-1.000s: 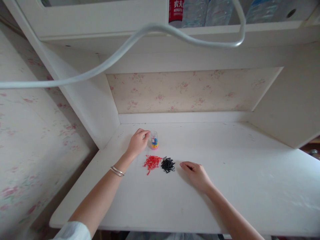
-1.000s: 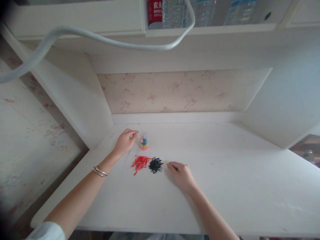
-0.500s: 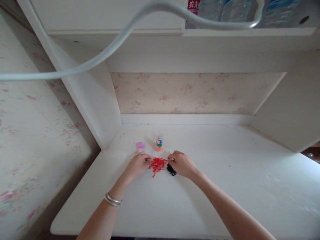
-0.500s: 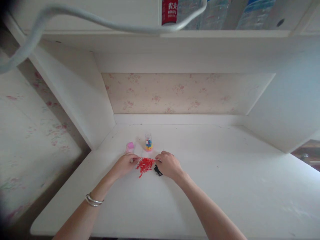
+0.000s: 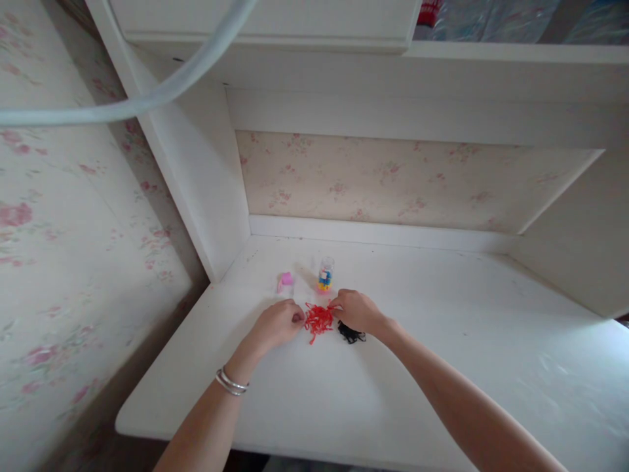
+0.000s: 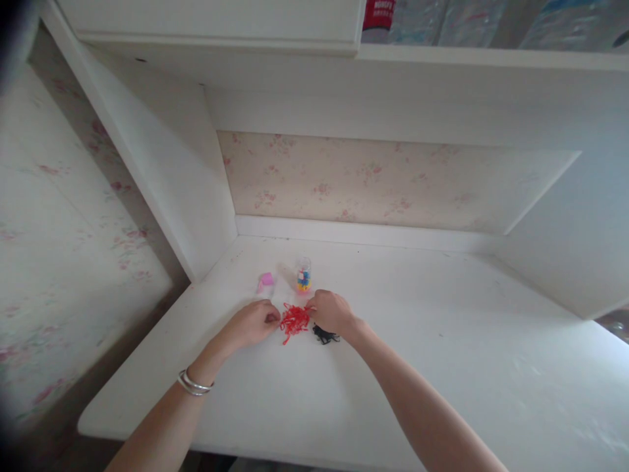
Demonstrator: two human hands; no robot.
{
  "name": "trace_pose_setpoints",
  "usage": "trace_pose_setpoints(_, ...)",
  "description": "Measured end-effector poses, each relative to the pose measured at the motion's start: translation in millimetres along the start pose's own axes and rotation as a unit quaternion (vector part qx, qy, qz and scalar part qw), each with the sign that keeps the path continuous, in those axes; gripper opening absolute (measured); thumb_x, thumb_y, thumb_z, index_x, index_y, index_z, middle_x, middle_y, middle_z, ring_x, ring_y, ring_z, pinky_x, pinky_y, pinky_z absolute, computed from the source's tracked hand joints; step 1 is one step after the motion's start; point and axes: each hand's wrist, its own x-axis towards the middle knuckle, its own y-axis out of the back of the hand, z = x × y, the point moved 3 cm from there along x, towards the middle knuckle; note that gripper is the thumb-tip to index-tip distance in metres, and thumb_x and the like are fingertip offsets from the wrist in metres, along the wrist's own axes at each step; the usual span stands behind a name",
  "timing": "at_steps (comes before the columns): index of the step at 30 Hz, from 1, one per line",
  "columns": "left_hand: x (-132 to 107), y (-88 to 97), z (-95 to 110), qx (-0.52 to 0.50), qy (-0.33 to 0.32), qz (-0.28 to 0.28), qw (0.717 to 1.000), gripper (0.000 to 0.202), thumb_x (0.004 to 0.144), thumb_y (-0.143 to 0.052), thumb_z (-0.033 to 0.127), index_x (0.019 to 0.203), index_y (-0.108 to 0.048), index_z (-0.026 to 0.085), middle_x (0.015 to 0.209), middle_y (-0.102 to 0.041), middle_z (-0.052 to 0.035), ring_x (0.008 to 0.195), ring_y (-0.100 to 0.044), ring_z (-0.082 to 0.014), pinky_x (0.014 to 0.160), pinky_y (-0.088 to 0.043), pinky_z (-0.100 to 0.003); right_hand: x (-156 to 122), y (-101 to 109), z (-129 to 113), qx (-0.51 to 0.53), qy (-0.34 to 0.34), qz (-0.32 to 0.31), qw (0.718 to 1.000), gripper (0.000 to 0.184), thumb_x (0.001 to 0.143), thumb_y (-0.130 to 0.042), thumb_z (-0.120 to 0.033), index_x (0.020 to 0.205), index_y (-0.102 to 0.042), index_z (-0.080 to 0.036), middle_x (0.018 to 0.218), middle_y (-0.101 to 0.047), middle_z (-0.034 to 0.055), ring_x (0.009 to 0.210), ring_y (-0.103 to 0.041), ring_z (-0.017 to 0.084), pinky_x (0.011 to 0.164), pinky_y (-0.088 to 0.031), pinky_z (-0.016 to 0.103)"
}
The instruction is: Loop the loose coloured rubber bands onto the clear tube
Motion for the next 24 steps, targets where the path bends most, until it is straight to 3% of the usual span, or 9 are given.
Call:
trace_pose_setpoints(5,1.8,-1.7,-1.1,-0.004,-0.004,0.000,1.000,0.018,0.078,-0.051,0.024,0.075,-0.069,0.022,0.080,-0.067,-0.0051,0.071,-0.061,-0.0169,0.066,-0.041,-0.025,-1.7,2.3,3.6,-0.005,0.019,0.013,1.000,0.029,0.084,-0.045,-0.030,0.075,-0.072,-0.024,0.080,-0.061,0.0040,0.080,-0.058,0.015,0.067,-0.037,0.022)
trace_pose_setpoints(10,3.4,-0.8,2.4,-0.013,0.001,0.017,1.000,0.022,0.082,-0.047,0.028,0.078,-0.068,0.022,0.083,-0.067,-0.0054,0.075,-0.061,-0.0171,0.068,-0.042,-0.025,-3.5,4.7,4.7,0.047,0.033,0.033,0.998,0.024,0.083,-0.049,-0.031,0.086,-0.073,-0.027,0.080,-0.061,0.0020,0.078,-0.058,0.013,0.068,-0.037,0.021)
trace_pose_setpoints(15,4.1,0.4,6.9,-0.023,-0.005,0.027,0.999,0.023,0.084,-0.044,0.025,0.074,-0.065,0.020,0.081,-0.066,-0.0050,0.076,-0.059,-0.0165,0.070,-0.042,-0.025,-4.9,10.9,7.3,0.093,0.001,0.079,0.992,0.023,0.082,-0.052,-0.033,0.087,-0.073,-0.028,0.077,-0.061,0.0007,0.072,-0.056,0.012,0.065,-0.036,0.021)
trace_pose_setpoints(18,4.4,1.3,7.7,-0.028,-0.007,0.043,0.999,0.024,0.086,-0.042,0.026,0.076,-0.063,0.019,0.082,-0.065,-0.0055,0.078,-0.059,-0.0165,0.072,-0.042,-0.026,-7.9,23.9,6.4,0.130,0.010,0.125,0.984,0.025,0.084,-0.050,-0.036,0.084,-0.073,-0.027,0.073,-0.060,-0.0002,0.067,-0.054,0.011,0.062,-0.036,0.021)
trace_pose_setpoints(24,4.3,3.5,8.0,-0.027,0.003,0.084,0.996,0.025,0.091,-0.036,0.028,0.085,-0.059,0.019,0.088,-0.064,-0.0062,0.082,-0.059,-0.0171,0.075,-0.043,-0.028,-4.3,69.4,7.7,0.153,-0.015,0.259,0.954,0.032,0.087,-0.044,-0.040,0.088,-0.071,-0.024,0.075,-0.060,0.0006,0.068,-0.053,0.011,0.064,-0.036,0.022)
